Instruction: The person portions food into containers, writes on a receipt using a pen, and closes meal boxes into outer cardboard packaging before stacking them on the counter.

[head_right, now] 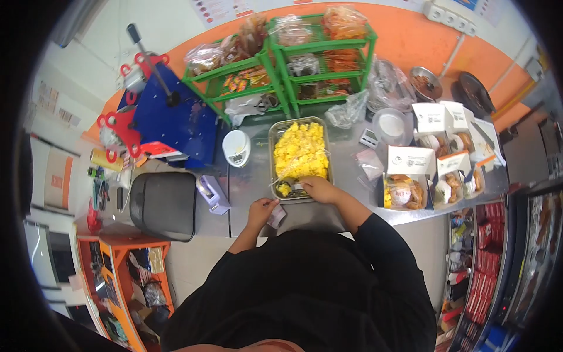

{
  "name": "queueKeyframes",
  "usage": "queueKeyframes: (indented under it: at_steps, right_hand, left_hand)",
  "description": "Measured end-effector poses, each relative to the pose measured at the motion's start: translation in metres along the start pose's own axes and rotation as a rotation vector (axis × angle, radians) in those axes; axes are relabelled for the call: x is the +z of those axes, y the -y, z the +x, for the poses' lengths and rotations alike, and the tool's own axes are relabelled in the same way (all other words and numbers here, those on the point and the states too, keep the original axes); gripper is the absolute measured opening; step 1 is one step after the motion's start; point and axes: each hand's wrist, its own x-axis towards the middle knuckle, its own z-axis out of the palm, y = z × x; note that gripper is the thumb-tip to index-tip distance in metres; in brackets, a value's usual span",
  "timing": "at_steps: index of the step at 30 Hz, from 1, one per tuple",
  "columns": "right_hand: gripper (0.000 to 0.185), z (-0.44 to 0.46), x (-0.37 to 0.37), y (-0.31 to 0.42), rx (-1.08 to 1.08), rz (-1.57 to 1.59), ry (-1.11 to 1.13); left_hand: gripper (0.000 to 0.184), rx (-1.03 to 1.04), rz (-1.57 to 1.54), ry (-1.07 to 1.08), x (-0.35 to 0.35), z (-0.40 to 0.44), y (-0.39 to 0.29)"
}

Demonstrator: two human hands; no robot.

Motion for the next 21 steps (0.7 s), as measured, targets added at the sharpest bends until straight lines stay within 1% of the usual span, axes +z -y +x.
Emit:
queueKeyframes:
  at_steps: [1,2,4,5,6,8,9,11,13,14,16,17,18,20,21]
  right_hand:
    - [0.031,-0.004,-0.003,0.005,-0.001,0.082,-0.052]
    - [0.031,-0.012,-0.010,0.008,0.026,0.077,-0.091]
    - [0.031,-0.036,-0.033,0.029,0.209,0.315,-0.007]
    - [0.030,-0.048,-0.036,0.023,0.250,0.388,-0.022]
    - [0.030,-0.067,-0.042,0.019,0.274,0.390,-0.066]
    - [0.028,-0.108,-0.052,0.023,0.303,0.714,-0.196]
    - [0.029,-0.131,-0.057,0.027,0.244,0.385,-0.397]
    - [0.028,-0.176,-0.056,0.017,0.214,0.233,-0.666]
    - [0.026,-0.213,-0.050,0.001,0.227,0.090,-0.891]
    - [0.026,-0.224,-0.047,-0.003,0.231,0.091,-0.900]
    - [0.024,-0.239,-0.045,-0.005,0.327,-0.191,-1.069]
    - [0.030,-0.241,-0.047,-0.003,0.327,-0.366,-1.054]
    - [0.030,-0.240,-0.047,-0.004,0.327,-0.368,-1.065]
    - [0.041,-0.235,-0.045,-0.011,0.517,-0.652,-0.878]
    - [0.048,-0.232,-0.044,-0.015,0.518,-0.737,-0.853]
  left_hand:
    - [0.043,0.025,-0.002,-0.019,0.001,0.002,0.007]
    - [0.043,0.057,-0.009,-0.029,0.002,0.003,0.015]
    - [0.044,0.000,0.024,0.053,-0.010,0.003,0.011]
    - [0.043,-0.001,0.041,0.059,-0.015,0.003,0.016]
    - [0.043,-0.005,0.059,0.060,-0.020,0.003,0.023]
    - [0.043,-0.108,-0.076,0.076,-0.034,-0.002,0.034]
    - [0.044,-0.069,-0.057,0.053,-0.043,-0.008,0.029]
    - [0.044,-0.017,-0.037,0.036,-0.061,-0.020,0.012]
    - [0.046,-0.062,-0.111,-0.036,-0.072,-0.029,0.000]
    - [0.046,-0.056,-0.108,-0.030,-0.072,-0.029,0.004]
    - [0.047,-0.116,-0.158,-0.079,-0.075,-0.024,0.020]
    - [0.047,-0.100,-0.173,-0.096,-0.074,-0.019,0.032]
    - [0.047,-0.089,-0.174,-0.094,-0.073,-0.015,0.034]
    - [0.043,-0.105,-0.249,-0.089,-0.070,-0.006,0.038]
    - [0.043,-0.095,-0.250,-0.090,-0.069,-0.004,0.028]
